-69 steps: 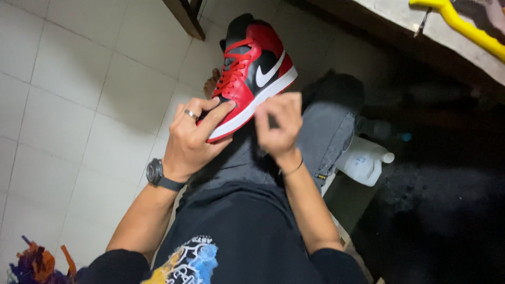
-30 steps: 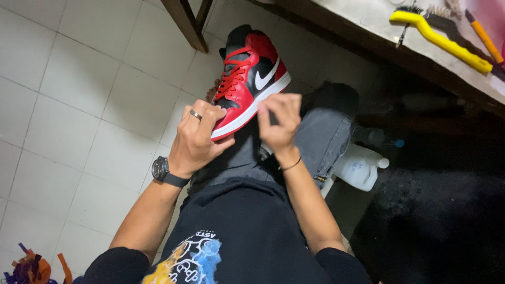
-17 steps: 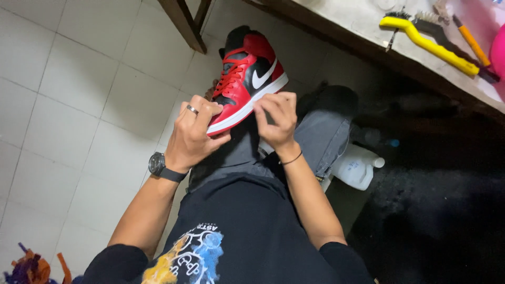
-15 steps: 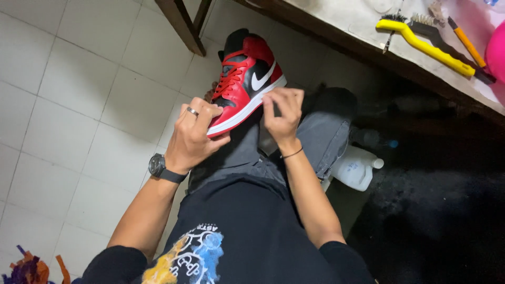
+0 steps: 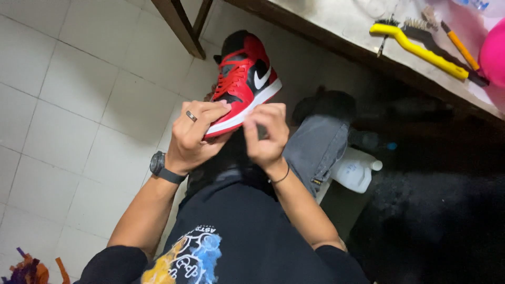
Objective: The person scrubs a red and black high-top sneaker with a small brush, focusing on the white midsole, red outsole, and upper. They briefly spray a liquid onto the shoe and continue scrubbing different areas, including the sole and toe box.
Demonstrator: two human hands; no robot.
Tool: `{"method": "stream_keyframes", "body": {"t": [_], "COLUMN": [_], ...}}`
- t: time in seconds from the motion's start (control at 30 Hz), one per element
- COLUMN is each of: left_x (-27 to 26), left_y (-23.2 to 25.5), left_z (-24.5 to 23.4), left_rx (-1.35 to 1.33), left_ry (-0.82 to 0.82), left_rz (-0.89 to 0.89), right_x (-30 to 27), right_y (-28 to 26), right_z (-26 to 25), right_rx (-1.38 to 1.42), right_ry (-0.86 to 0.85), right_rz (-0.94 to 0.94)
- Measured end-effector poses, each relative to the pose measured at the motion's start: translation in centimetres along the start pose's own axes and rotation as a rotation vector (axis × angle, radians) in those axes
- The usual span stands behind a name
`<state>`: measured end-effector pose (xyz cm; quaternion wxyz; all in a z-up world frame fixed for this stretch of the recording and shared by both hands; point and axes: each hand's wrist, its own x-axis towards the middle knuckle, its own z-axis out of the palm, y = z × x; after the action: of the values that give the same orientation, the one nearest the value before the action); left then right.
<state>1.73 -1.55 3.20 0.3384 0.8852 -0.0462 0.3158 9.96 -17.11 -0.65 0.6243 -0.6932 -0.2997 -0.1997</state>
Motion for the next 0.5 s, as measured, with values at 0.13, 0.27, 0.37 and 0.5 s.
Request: {"method": "stream_keyframes", "body": {"t": [0.13,0.27,0.37,0.5], "left_x": [1.6,1.6,1.2,1.2], "left_y": [1.7,2.7,2.7,3.3], "left_z": [-0.7,-0.9,-0.8,-0.2], "left_rx": [-0.046,-0.041,-0.047,-0.085], "left_ry": [0.082,0.121,0.113,0.114], "left_rz": [0.067,0.065,0.047,-0.033], "right_x": [0.5,1.6,1.3,0.5], "right_y": [0.5,-1.9,-3.9,-0.1], "right_z": [-0.2,-1.0,-1.1,-2.0], "right_rx": [0.071,0.121,0.114,0.05], "right_ry": [0.011,-0.025,-0.049,-0.079], "right_rz": [0.005,0.058,0.043,0.086]}}
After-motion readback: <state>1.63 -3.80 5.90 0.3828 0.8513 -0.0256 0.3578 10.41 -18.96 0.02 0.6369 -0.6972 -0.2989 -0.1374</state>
